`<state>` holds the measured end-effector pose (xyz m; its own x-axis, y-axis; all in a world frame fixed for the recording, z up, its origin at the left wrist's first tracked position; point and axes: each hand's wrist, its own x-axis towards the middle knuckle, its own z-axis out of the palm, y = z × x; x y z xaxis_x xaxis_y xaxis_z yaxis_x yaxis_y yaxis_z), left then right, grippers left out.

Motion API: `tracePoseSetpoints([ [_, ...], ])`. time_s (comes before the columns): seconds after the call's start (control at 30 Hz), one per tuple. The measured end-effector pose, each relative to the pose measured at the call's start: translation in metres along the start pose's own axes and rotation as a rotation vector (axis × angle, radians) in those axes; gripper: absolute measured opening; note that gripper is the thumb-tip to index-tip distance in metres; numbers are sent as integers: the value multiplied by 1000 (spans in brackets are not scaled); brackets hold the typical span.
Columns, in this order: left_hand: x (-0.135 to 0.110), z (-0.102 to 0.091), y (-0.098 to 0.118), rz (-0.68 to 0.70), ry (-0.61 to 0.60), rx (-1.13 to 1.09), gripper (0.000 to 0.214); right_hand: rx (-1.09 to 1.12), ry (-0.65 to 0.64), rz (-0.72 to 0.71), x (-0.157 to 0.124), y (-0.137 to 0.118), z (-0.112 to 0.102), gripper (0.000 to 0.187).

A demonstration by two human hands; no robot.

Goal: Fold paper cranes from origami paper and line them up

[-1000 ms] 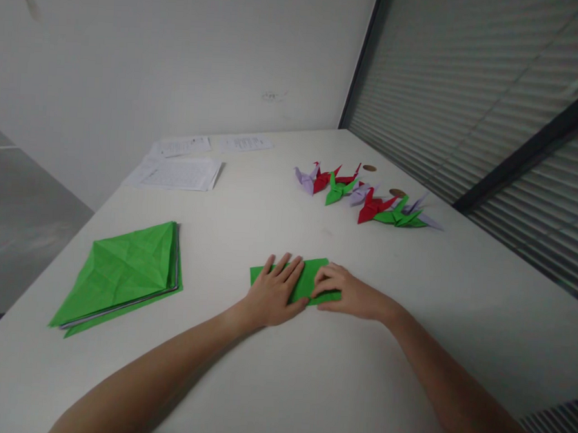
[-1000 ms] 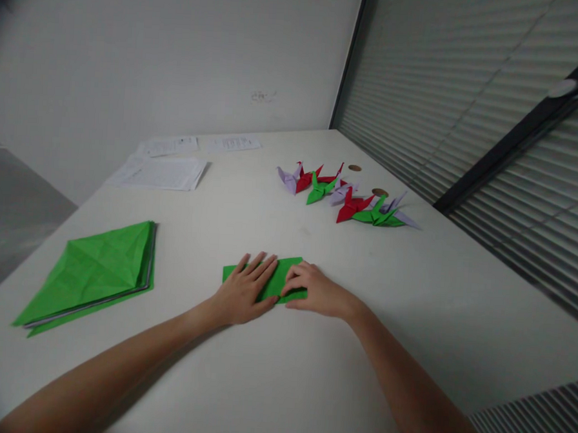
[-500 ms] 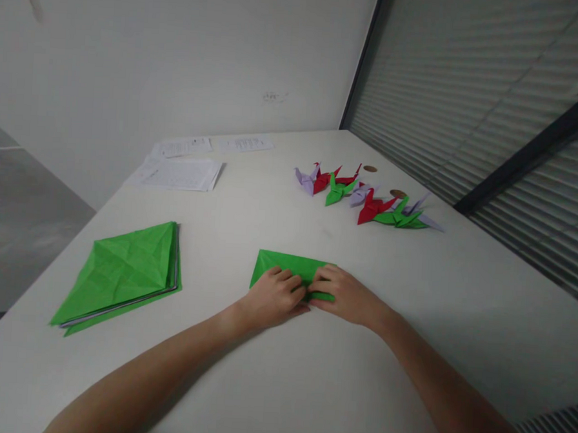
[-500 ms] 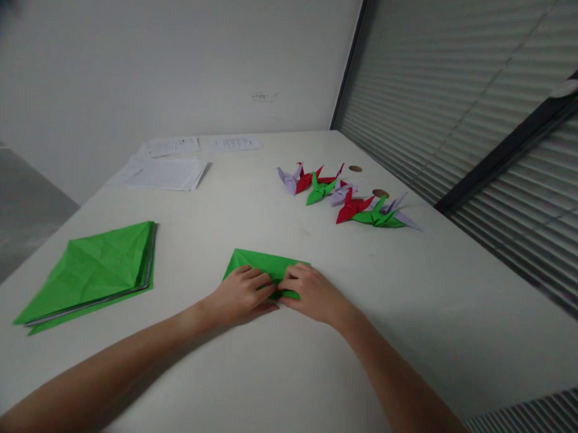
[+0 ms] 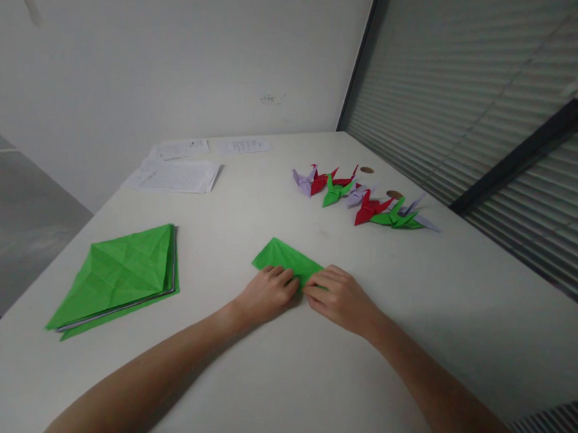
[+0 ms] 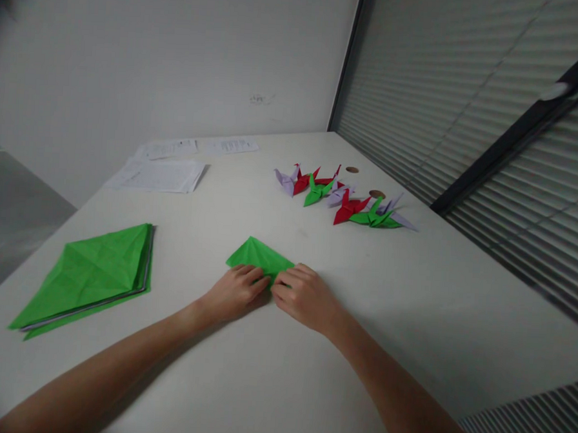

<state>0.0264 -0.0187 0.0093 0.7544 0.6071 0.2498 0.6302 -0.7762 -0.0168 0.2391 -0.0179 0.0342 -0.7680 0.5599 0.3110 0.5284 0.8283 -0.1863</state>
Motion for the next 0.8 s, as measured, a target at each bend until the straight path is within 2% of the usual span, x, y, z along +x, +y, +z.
tracePoseSetpoints([
  [0.07,-2,4,-4,-25,7,-38,14,114,53,16,-2,5,-7,16],
  [0.17,-6,9,-13,-99,85,-205,23,288,90,96,-7,20,-18,46],
  [0.23,-7,11,-17,-125,144,-347,27,372,46,165,-12,33,-20,57],
  [0.27,-8,11,-18,-119,160,-409,28,406,2,196,-14,39,-20,55],
  [0.37,-9,8,-19,-56,155,-526,29,484,-134,225,-19,53,-16,36],
  [0.43,-8,6,-18,-9,133,-559,30,484,-184,227,-21,57,-15,33],
  [0.63,-9,8,-19,61,93,-551,30,441,-260,178,-21,53,-14,36],
  [0.8,-10,13,-19,78,74,-493,30,463,-224,279,-22,54,-8,36],
])
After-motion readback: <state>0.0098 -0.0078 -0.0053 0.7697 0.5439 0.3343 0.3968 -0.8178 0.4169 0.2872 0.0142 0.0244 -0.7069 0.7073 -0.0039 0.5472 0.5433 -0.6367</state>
